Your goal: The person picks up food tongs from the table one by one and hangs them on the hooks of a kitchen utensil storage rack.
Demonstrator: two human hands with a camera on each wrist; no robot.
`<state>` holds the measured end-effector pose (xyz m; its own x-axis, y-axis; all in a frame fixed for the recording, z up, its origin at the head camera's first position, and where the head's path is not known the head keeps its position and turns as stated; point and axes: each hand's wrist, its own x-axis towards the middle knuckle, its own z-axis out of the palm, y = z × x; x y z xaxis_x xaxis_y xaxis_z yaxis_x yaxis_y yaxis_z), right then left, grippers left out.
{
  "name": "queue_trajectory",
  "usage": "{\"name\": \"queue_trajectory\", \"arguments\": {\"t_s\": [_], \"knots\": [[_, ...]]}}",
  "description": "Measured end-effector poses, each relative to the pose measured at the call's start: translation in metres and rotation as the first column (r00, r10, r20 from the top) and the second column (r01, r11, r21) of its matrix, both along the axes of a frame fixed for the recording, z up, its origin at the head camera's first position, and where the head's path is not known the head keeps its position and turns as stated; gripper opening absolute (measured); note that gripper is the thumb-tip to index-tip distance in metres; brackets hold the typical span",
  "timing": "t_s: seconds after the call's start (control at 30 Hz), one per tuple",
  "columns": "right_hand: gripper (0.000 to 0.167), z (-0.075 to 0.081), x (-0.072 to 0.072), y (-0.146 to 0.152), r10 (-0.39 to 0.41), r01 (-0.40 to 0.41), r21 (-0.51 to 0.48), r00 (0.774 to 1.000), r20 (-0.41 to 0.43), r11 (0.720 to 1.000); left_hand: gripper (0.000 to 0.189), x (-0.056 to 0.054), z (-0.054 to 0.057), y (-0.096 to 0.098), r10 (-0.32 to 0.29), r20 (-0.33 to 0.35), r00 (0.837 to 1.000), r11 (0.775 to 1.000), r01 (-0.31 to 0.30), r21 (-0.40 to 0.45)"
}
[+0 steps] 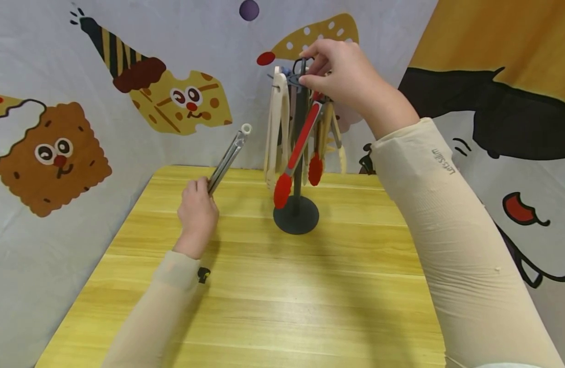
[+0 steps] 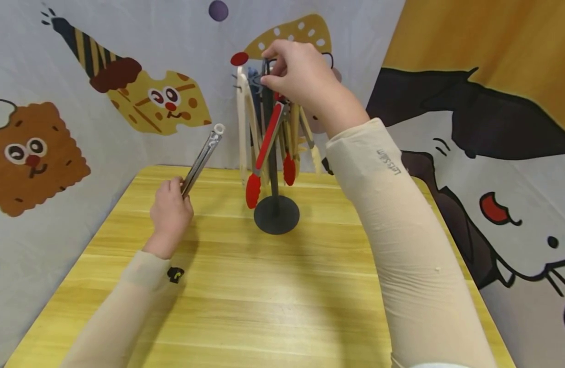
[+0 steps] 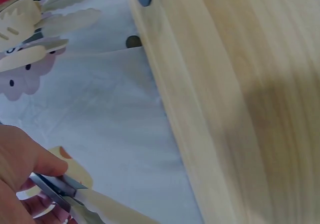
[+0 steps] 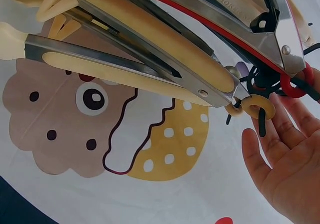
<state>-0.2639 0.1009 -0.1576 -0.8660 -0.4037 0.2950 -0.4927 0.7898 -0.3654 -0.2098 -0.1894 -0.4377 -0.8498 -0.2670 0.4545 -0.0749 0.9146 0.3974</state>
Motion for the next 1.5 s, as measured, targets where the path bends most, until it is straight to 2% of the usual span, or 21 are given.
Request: {"name": "queue_trajectory", "arguments": {"t_s": [0.13, 0.23, 0.4, 0.67, 0.97, 1.23, 1.33, 1.5], "knots": [[0.046, 0.0, 0.0, 0.0, -0.001, 0.001, 0.007, 1.0, -0.002, 1.0, 0.036, 0.001, 0.004, 0.002, -0.015, -0.101, 0.995, 1.0, 0.015, -0.006], [0.047, -0.001, 0.0, 0.0, -0.002, 0.002, 0.007, 1.0, 0.0, 1.0, 0.036, 0.001, 0.006, 0.005, -0.028, -0.177, 0.984, 1.0, 0.026, -0.016], [0.047, -0.001, 0.0, 0.001, 0.004, -0.004, 0.003, 1.0, -0.005, 1.0, 0.035, 0.004, 0.013, 0.012, -0.084, -0.279, 0.957, 0.996, 0.082, -0.017], [0.047, 0.0, -0.001, 0.001, 0.006, -0.006, 0.0, 1.0, -0.001, 1.0, 0.034, 0.009, 0.028, 0.029, -0.17, -0.382, 0.908, 0.985, 0.171, -0.032], [0.047, 0.001, -0.001, 0.0, -0.008, 0.008, 0.001, 1.0, 0.01, 1.0, 0.034, 0.016, 0.046, 0.048, -0.24, -0.443, 0.864, 0.968, 0.247, -0.044], [0.046, 0.003, -0.001, 0.002, 0.007, -0.007, 0.005, 1.0, 0.009, 1.0, 0.034, 0.02, 0.057, 0.059, -0.302, -0.451, 0.84, 0.949, 0.31, -0.056], [0.046, 0.004, 0.0, 0.002, 0.009, -0.009, 0.015, 1.0, 0.01, 1.0, 0.034, 0.022, 0.06, 0.063, -0.317, -0.437, 0.842, 0.944, 0.323, -0.063], [0.046, 0.006, 0.001, 0.002, -0.004, 0.004, 0.029, 1.0, 0.002, 1.0, 0.034, 0.024, 0.063, 0.066, -0.333, -0.397, 0.856, 0.94, 0.334, -0.069]]}}
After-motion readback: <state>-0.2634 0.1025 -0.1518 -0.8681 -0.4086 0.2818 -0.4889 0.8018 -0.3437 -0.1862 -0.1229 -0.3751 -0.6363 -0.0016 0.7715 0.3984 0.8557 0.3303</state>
